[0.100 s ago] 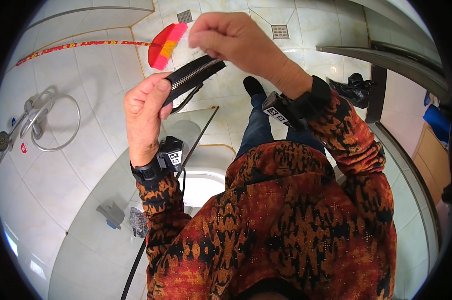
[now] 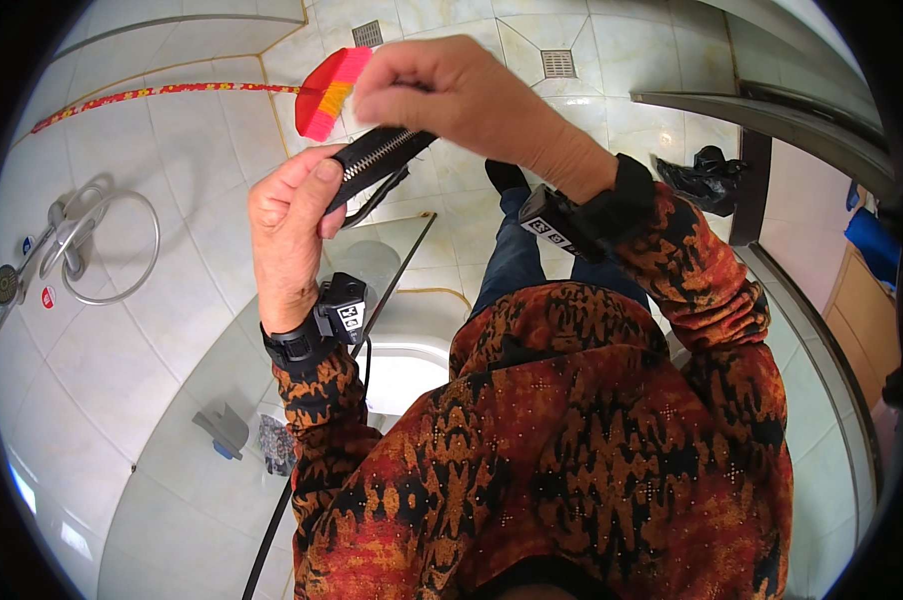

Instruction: The person removes a zipper from a black fabric pouch, then repeatedly aligns and slides the zipper slider along the teeth to test its operation. The person holds the zipper with both hands and manipulates the slider back and forth.

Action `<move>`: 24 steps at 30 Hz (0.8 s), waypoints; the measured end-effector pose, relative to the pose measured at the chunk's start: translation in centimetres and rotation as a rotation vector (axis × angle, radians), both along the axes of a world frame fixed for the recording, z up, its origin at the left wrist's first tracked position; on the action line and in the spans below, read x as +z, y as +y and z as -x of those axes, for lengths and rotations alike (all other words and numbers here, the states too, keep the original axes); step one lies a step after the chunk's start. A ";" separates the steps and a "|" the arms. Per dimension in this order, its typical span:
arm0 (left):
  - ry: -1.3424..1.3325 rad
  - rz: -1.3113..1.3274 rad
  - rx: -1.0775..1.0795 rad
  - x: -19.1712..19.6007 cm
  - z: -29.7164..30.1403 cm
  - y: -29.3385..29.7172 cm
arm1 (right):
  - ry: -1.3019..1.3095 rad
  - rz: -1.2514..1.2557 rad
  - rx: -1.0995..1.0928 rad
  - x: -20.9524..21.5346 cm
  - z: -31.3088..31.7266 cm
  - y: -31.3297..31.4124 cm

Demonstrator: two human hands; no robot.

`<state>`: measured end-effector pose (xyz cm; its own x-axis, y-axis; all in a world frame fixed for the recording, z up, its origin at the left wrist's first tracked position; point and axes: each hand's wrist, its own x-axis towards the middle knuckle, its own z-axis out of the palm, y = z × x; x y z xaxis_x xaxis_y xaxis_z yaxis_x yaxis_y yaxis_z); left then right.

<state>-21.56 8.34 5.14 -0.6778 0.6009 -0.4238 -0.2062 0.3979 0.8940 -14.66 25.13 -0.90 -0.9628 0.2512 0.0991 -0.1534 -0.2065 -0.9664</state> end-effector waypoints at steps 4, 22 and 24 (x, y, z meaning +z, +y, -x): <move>-0.009 0.036 0.014 0.0 0.0 0.2 | 0.008 -0.078 0.056 0.2 0.2 -1.1; -0.056 -0.259 0.176 -1.0 0.4 1.1 | -0.364 0.558 0.056 -0.2 -1.3 -1.8; -0.032 -0.234 0.174 -1.1 0.1 1.5 | -0.335 0.486 0.089 0.2 -0.9 -2.5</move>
<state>-21.66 9.87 4.02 -0.7678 0.5604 -0.3106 -0.2833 0.1379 0.9491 -13.71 22.64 -0.71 -0.9411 0.1089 -0.3202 0.1818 -0.6354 -0.7505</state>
